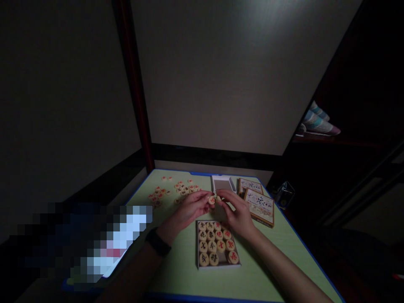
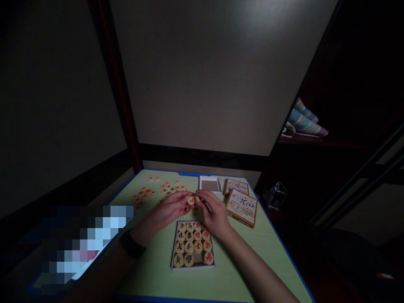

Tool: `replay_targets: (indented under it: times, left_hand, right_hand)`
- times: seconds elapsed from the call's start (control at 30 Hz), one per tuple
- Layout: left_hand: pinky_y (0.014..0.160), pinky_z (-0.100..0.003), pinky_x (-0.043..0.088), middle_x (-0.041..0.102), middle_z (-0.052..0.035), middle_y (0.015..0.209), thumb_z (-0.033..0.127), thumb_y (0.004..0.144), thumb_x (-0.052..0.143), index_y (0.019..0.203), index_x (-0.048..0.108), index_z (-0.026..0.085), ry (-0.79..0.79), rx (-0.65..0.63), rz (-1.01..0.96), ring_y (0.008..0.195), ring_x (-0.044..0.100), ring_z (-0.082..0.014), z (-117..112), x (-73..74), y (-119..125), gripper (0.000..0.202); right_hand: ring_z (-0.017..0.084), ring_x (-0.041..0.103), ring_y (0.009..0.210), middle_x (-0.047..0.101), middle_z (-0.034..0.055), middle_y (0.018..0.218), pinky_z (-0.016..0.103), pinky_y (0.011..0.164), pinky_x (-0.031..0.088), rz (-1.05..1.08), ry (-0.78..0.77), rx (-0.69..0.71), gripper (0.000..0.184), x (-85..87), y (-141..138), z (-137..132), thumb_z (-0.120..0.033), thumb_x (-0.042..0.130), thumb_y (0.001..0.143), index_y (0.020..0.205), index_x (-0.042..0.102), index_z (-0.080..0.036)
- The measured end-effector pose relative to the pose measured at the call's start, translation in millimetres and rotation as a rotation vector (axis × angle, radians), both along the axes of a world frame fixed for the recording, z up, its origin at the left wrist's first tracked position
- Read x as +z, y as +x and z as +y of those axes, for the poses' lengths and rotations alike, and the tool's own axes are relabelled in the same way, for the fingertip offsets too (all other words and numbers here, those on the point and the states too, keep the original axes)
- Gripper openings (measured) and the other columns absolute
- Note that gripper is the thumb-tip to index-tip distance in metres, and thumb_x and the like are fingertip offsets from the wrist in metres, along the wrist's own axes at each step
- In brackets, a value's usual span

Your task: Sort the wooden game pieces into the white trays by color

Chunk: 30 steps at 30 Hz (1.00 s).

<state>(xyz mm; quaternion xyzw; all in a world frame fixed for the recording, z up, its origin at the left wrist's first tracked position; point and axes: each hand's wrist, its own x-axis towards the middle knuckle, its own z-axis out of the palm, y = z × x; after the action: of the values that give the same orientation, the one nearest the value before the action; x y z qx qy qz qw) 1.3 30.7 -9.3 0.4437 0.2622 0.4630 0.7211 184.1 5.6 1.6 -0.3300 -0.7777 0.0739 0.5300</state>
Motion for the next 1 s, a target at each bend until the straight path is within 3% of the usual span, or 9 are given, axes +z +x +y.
replay_targets:
  times: [0.23, 0.57, 1.0]
  left_hand:
    - [0.076, -0.023, 0.047, 0.064, -0.0032, 0.090, 0.032, 0.070, 0.086, 0.089, 0.068, 0.016, 0.014, -0.085, -0.087, 0.082, 0.059, -0.0112, -1.5, 0.6, 1.0, 0.031]
    - [0.070, -0.023, 0.044, 0.063, -0.0025, 0.086, 0.032, 0.070, 0.086, 0.087, 0.065, 0.016, -0.027, -0.117, -0.082, 0.076, 0.058, -0.0111, -7.4, 8.0, 0.3, 0.031]
    - [0.076, -0.026, 0.046, 0.065, -0.0041, 0.090, 0.033, 0.068, 0.087, 0.086, 0.066, 0.015, 0.013, -0.093, -0.034, 0.082, 0.061, -0.0129, -8.9, 8.6, 0.0, 0.033]
  right_hand:
    - [0.020, 0.067, 0.088, 0.069, 0.0058, 0.094, 0.034, 0.079, 0.057, 0.131, -0.086, -0.006, 0.007, 2.2, -4.5, -0.1, -0.022, 0.068, 0.086, 0.087, 0.074, -0.024]
    - [0.021, 0.068, 0.091, 0.075, 0.0033, 0.096, 0.038, 0.087, 0.054, 0.267, -0.351, 0.056, 0.032, -3.8, -4.7, 3.1, -0.020, 0.075, 0.074, 0.105, 0.070, -0.024]
    - [0.022, 0.068, 0.087, 0.074, 0.0046, 0.095, 0.037, 0.084, 0.055, 0.204, -0.276, 0.050, 0.034, -1.3, -6.9, -1.2, -0.021, 0.076, 0.074, 0.107, 0.069, -0.023]
